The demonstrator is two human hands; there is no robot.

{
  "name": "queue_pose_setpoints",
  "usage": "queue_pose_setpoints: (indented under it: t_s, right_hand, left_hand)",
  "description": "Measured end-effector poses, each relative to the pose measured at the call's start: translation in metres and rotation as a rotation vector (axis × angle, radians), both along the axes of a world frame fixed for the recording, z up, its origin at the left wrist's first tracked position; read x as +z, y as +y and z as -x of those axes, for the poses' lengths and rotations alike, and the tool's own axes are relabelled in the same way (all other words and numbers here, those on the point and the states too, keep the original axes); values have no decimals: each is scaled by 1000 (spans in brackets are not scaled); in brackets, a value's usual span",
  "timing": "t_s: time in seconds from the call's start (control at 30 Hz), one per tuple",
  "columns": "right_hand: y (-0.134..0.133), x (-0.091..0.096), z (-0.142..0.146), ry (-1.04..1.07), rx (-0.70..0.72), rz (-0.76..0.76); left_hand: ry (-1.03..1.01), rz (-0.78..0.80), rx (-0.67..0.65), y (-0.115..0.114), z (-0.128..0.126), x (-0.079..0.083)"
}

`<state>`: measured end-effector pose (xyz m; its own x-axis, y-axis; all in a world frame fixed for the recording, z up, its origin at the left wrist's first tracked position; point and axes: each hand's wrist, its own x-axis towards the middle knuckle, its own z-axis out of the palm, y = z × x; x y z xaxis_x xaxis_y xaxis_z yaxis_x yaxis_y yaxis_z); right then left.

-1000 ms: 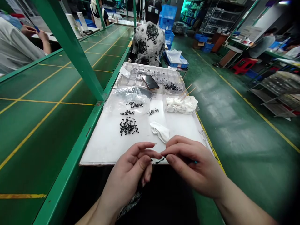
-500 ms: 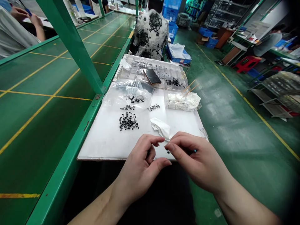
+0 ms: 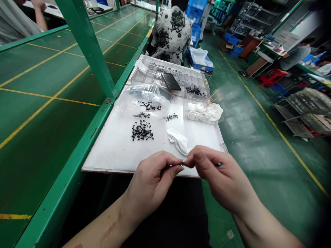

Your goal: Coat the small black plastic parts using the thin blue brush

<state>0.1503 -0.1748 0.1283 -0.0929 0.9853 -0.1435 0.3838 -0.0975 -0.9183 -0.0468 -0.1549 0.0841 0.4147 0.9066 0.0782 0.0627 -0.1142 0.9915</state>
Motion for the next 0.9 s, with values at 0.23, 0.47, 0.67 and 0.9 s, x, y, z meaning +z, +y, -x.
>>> queue_pose_setpoints:
  t_s: [0.23, 0.47, 0.67, 0.9]
  right_hand:
    - [3, 20, -14, 455, -351, -318]
    - [0, 30, -16, 509, -471, -327]
    - [-4, 21, -3, 640, -476, -262]
    - [-2, 11, -4, 654, -438, -287]
  left_hand:
    - [43, 66, 10, -4, 16, 6]
    - [76, 135, -1, -5, 23, 12]
    - [31, 273, 11, -5, 25, 11]
    - [67, 275, -4, -7, 26, 14]
